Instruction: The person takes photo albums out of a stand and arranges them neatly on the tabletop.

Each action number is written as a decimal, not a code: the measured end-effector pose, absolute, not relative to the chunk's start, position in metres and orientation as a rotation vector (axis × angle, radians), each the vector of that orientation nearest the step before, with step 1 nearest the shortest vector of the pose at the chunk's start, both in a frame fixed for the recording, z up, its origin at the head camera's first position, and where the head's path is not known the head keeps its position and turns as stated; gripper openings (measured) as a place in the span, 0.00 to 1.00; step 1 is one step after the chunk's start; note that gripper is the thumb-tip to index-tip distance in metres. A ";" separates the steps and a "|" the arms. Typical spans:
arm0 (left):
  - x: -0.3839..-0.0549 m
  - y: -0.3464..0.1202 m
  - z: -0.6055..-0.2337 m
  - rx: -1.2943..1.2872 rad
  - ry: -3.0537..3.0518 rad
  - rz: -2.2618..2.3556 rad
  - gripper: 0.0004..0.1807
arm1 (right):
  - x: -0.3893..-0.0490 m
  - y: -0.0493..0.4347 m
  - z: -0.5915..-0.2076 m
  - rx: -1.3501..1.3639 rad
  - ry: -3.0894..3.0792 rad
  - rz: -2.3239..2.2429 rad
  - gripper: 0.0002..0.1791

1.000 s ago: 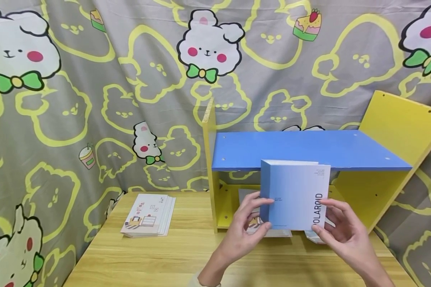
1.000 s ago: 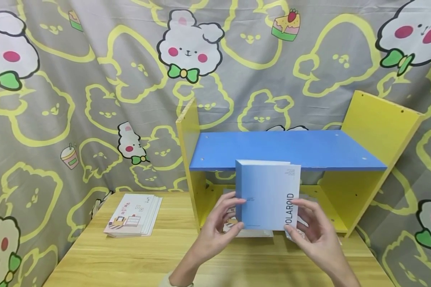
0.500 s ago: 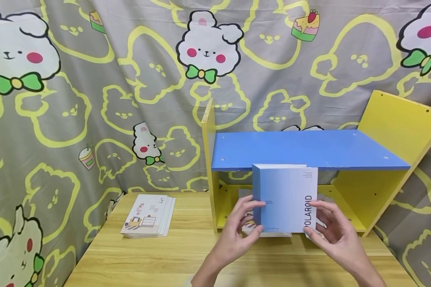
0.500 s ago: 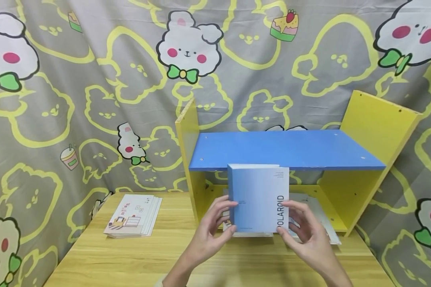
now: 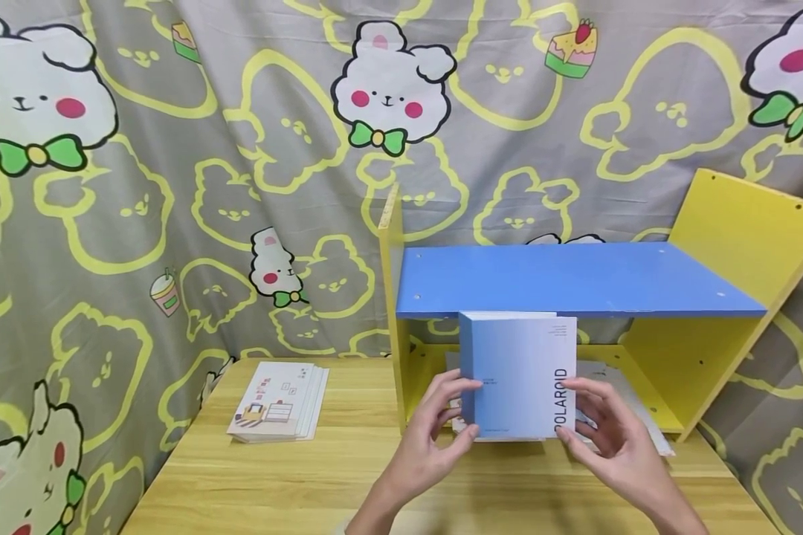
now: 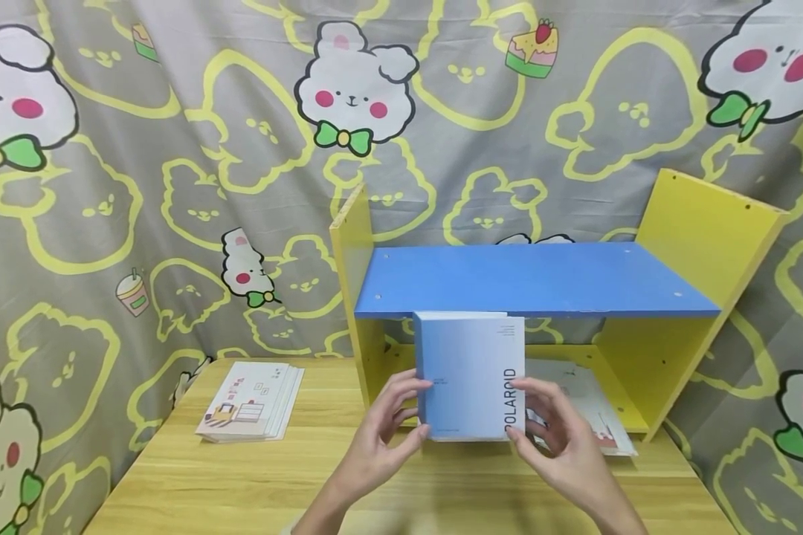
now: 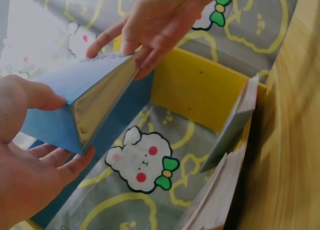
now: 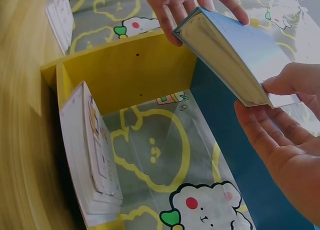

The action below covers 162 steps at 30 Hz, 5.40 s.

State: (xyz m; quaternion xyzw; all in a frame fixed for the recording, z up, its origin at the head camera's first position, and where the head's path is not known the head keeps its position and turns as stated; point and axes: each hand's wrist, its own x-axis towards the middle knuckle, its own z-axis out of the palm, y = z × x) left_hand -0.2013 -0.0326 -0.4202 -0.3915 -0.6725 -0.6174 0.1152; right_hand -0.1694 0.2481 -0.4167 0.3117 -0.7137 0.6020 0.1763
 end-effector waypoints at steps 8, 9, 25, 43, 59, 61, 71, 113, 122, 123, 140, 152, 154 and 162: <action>-0.201 -0.044 -0.425 -1.175 -1.920 -1.768 0.29 | -0.173 0.239 -0.421 0.812 -2.133 1.598 0.39; -0.200 -0.046 -0.426 -1.174 -1.920 -1.768 0.29 | -0.173 0.237 -0.421 0.810 -2.139 1.589 0.39; -0.199 -0.059 -0.439 -1.156 -1.904 -1.789 0.30 | -0.180 0.224 -0.430 0.941 -2.077 1.626 0.37; -0.197 -0.084 -0.448 -1.141 -1.928 -1.736 0.31 | -0.184 0.200 -0.445 0.942 -2.065 1.634 0.37; -0.196 -0.113 -0.454 -1.103 -1.974 -1.700 0.30 | -0.191 0.171 -0.455 0.958 -2.041 1.692 0.36; -0.196 -0.117 -0.455 -1.109 -1.975 -1.697 0.30 | -0.192 0.167 -0.456 0.962 -2.031 1.695 0.36; -0.192 -0.137 -0.459 -1.022 -1.991 -1.678 0.31 | -0.200 0.144 -0.459 1.046 -1.953 1.698 0.36; -0.204 -0.227 -0.452 -1.033 -1.982 -1.762 0.31 | -0.223 0.051 -0.475 1.116 -1.789 1.783 0.37; -0.205 -0.238 -0.447 -0.986 -1.988 -1.784 0.31 | -0.223 0.039 -0.468 1.098 -1.795 1.796 0.36; -0.204 -0.239 -0.447 -0.978 -1.992 -1.791 0.30 | -0.223 0.038 -0.467 1.090 -1.802 1.803 0.36; -0.210 -0.248 -0.446 -0.945 -1.993 -1.819 0.29 | -0.231 0.023 -0.468 1.019 -1.860 1.893 0.38; -0.219 -0.253 -0.449 -0.954 -1.987 -1.839 0.28 | -0.238 0.015 -0.472 1.023 -1.811 1.903 0.37; -0.221 -0.253 -0.449 -0.950 -1.989 -1.842 0.28 | -0.238 0.014 -0.472 1.011 -1.813 1.920 0.36; -0.225 -0.253 -0.447 -0.886 -2.044 -1.860 0.28 | -0.243 0.012 -0.473 1.001 -1.796 1.940 0.34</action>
